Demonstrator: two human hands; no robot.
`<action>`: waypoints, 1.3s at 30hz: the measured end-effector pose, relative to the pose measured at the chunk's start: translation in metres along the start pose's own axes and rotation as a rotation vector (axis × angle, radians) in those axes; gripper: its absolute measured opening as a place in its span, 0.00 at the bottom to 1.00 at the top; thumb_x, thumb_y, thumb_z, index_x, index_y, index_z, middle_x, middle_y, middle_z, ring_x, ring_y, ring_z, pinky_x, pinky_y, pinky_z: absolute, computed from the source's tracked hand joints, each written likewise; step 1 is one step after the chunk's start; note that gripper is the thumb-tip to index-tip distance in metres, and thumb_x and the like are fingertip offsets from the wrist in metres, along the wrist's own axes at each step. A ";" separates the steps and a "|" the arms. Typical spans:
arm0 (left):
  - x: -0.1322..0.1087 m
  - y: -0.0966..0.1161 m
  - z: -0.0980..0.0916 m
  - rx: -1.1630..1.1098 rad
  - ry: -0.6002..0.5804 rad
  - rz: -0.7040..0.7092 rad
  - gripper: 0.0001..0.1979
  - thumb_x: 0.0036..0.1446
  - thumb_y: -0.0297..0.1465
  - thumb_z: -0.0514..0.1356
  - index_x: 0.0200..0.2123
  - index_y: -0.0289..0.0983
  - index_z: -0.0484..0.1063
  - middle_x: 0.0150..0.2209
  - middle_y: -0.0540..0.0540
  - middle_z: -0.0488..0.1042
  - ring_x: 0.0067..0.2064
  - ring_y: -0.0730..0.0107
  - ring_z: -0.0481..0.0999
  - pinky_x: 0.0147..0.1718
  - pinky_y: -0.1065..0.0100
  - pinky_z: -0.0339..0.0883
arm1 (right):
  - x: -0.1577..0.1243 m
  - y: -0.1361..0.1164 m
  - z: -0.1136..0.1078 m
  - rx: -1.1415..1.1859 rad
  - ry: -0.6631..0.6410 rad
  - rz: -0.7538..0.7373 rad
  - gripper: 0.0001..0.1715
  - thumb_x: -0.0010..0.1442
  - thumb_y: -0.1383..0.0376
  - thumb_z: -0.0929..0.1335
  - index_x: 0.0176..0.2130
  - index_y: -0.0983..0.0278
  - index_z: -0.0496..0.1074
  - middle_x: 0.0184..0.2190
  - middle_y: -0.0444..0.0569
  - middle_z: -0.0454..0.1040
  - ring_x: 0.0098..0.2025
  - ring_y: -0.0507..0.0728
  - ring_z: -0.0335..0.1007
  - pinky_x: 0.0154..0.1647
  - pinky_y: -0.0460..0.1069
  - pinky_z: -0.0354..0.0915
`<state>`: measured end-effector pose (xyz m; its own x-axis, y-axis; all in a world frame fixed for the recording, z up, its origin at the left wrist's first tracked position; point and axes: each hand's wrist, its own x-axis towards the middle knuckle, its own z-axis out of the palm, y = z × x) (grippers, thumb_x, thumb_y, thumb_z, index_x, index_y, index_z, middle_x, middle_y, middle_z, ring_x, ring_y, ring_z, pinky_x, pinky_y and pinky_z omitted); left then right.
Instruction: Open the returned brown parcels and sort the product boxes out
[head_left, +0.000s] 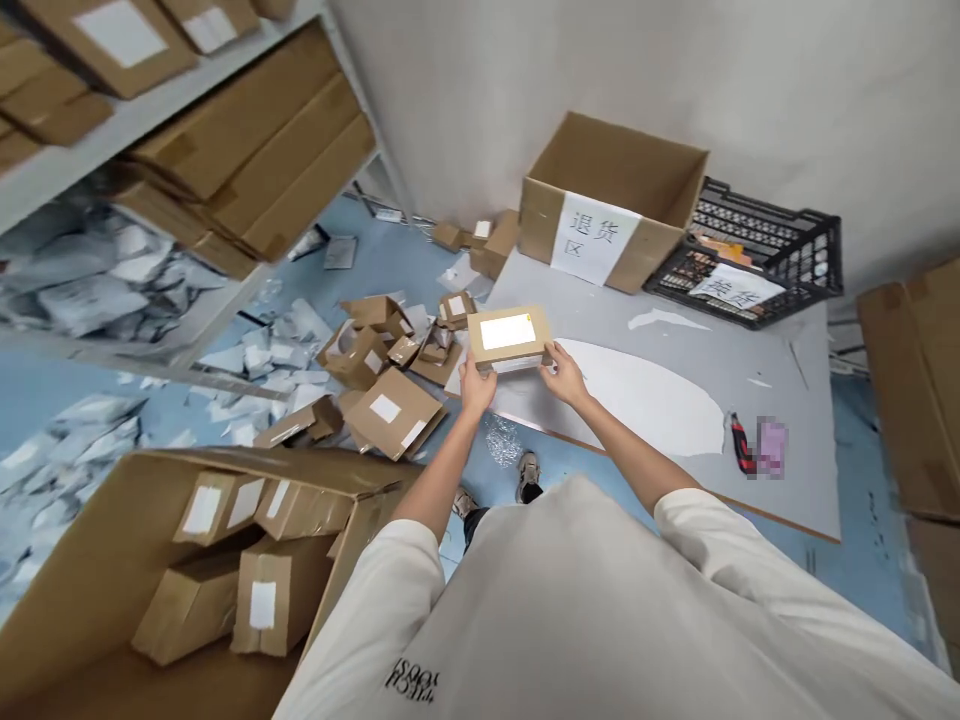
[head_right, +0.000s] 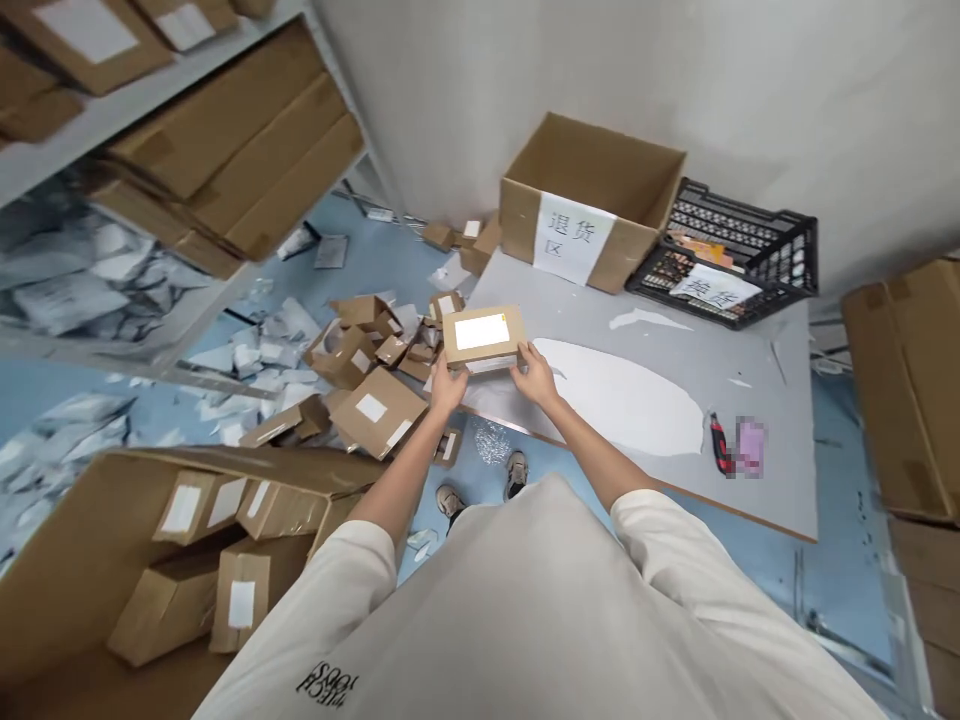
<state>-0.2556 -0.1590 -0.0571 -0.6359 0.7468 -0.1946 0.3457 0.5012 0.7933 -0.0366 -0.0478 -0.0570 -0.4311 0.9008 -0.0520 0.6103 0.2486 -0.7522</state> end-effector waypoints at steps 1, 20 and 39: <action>0.004 0.007 0.016 -0.012 -0.048 0.007 0.40 0.61 0.28 0.65 0.76 0.40 0.65 0.61 0.35 0.75 0.69 0.45 0.76 0.71 0.51 0.69 | -0.003 0.016 -0.009 0.007 0.019 0.032 0.42 0.66 0.56 0.70 0.76 0.61 0.70 0.78 0.58 0.67 0.80 0.72 0.61 0.76 0.69 0.68; 0.012 0.027 0.100 -0.068 -0.284 -0.038 0.44 0.59 0.25 0.66 0.77 0.36 0.60 0.76 0.30 0.61 0.80 0.43 0.62 0.79 0.49 0.56 | -0.014 0.090 -0.034 -0.158 0.037 0.163 0.34 0.68 0.60 0.67 0.70 0.65 0.75 0.81 0.64 0.56 0.82 0.77 0.52 0.80 0.74 0.57; -0.120 -0.190 -0.183 -0.199 0.490 -0.312 0.36 0.56 0.25 0.65 0.69 0.40 0.70 0.69 0.35 0.69 0.77 0.46 0.65 0.80 0.48 0.55 | -0.035 -0.169 0.236 0.006 -0.628 -0.623 0.28 0.67 0.63 0.68 0.63 0.63 0.80 0.71 0.63 0.71 0.74 0.70 0.68 0.79 0.67 0.62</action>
<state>-0.3714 -0.4236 -0.0792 -0.9459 0.2665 -0.1849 -0.0133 0.5376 0.8431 -0.2813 -0.2050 -0.0833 -0.9705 0.2405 0.0186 0.1402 0.6252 -0.7678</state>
